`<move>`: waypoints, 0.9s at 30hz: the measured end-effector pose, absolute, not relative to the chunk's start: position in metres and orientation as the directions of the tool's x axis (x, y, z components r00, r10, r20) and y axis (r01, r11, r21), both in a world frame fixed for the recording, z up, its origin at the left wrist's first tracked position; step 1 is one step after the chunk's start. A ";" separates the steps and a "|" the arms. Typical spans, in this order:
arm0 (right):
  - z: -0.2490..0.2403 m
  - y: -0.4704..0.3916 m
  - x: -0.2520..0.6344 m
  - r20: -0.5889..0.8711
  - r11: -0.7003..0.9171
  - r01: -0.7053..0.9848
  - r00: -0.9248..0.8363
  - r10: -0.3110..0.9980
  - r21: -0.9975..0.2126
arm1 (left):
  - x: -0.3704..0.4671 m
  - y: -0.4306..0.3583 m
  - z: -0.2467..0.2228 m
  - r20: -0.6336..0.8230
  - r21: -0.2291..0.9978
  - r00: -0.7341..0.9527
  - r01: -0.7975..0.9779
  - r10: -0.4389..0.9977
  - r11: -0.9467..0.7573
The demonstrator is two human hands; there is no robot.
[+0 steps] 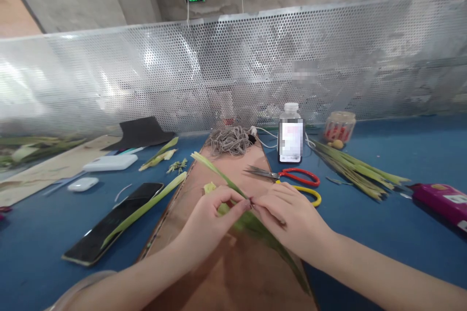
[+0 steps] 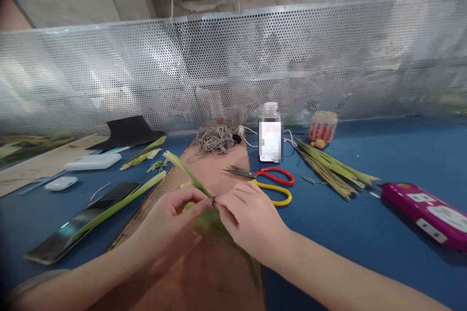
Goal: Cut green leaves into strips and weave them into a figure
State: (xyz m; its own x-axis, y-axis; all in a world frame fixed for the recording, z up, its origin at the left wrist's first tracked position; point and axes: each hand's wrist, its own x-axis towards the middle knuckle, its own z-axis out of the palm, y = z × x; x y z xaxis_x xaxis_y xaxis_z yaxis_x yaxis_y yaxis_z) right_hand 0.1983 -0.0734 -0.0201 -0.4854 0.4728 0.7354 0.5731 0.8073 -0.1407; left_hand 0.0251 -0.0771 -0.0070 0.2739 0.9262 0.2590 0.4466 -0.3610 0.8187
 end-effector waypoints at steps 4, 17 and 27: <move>-0.019 -0.074 0.200 0.753 0.807 0.556 -0.438 0.491 -0.202 | 0.024 -0.079 -0.006 0.293 0.757 0.323 0.497 0.900 -0.424; -0.019 -0.074 0.197 0.797 0.819 0.561 -0.436 0.419 -0.123 | 0.021 -0.083 -0.009 0.248 0.717 0.439 0.516 0.863 -0.468; -0.016 -0.079 0.196 0.794 0.840 0.534 -0.471 0.386 -0.092 | 0.016 -0.085 -0.009 0.340 0.623 0.529 0.493 0.778 -0.607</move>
